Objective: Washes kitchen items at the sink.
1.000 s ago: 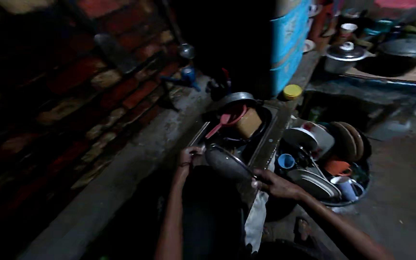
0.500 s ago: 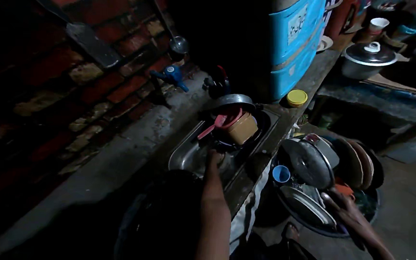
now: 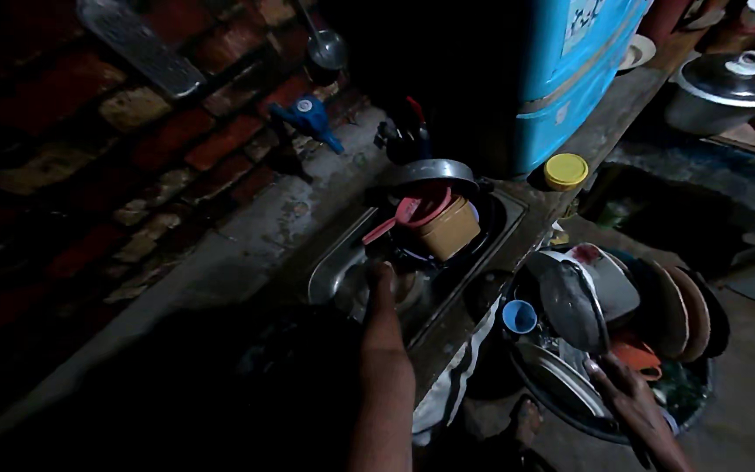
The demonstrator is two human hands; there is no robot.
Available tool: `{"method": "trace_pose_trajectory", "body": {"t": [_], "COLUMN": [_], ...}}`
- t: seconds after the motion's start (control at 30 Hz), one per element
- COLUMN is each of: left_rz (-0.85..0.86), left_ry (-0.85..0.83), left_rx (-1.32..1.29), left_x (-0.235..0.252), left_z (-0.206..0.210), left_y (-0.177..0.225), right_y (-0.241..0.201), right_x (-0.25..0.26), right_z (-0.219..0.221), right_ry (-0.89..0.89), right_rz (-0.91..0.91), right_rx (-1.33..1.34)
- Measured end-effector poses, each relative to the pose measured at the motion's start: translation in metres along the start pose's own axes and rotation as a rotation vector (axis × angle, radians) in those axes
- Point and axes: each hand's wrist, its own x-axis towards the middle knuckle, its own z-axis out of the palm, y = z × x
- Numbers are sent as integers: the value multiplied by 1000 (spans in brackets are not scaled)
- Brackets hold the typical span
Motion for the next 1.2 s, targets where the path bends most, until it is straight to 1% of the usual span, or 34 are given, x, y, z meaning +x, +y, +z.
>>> {"method": "trace_pose_trajectory", "body": {"t": [0.07, 0.1, 0.13, 0.17, 0.2, 0.23, 0.27, 0.3, 0.33, 0.37, 0.43, 0.47, 0.57, 0.67, 0.73, 0.77, 0.83, 0.93, 0.97, 1.03, 1.07, 1.13, 1.2], "left_rz": [9, 19, 19, 4, -14, -23, -15, -16, -30, -34, -21, 6, 46, -15, -61, -56, 0, 88, 93, 66, 90, 262, 533], "left_ry": [-4, -10, -14, -15, -11, -108, -319, -296, 9, 83, -85, -122, -116, -171, -251, -274, -239, -68, -32, 16, 38, 95, 70], "left_rx": [145, 196, 201, 146, 56, -12, -26, -71, -123, -56, 105, 152, 209, 161, 53, -13, -86, -1, -24, -161, -210, -271, -346], "left_x": [-5, -7, -13, -24, -46, -74, -96, -99, -83, -60, -34, -30, -23, -4, 3, 3, -5, -10, -17, -26, -34, -64, -97], "left_z": [-17, -17, -14, -9, -8, -19, -37, -27, 16, 40, 43, 39, 32, 26, 18, 16, 11, -2, -14, -38, -52, -84, -102], "left_y": [1, -1, -3, -3, -2, 1, 2, 0, -2, -5, -6, -7, -10, -7, -1, 0, 7, 9, 10, 11, 18, 53, 106], "right_y": [-1, -1, -1, -1, 0, 0, 2, 4, 6, 6, 7, 7, 8, 11, 13, 13, 13, 17, 18, 19, 21, 23, 29], "right_x": [2, 3, 3, 2, 2, 1, 0, -1, -2, -3, -6, -8, -9, -10, -8, -7, -6, -4, -3, -1, -1, 1, 4], "right_z": [1, 3, 5, 7, 9, 11, 12, 12, 13, 13, 12, 11, 9, 5, 2, 1, 0, -1, -1, -3, -4, -5, -8], "right_ry": [14, 23, 31, 39, 38, 39, 43, 45, 51, 55, 61, 63, 75, 90, 106, 107, 94, 46, 22, -14, -25, -52, -99], "right_rz": [-45, -55, -54, -53, -55, -59, -72, -81, -87, -88, -76, -66, -54, -39, -45, -44, -24, 56, 85, 135, 154, 198, 270], "right_rx": [-23, -22, -18, -14, -6, 1, 0, -7, -19, -27, -49, -56, -43, -24, -34, -51, -86, -137, -150, -175, -187, -233, -313]}}
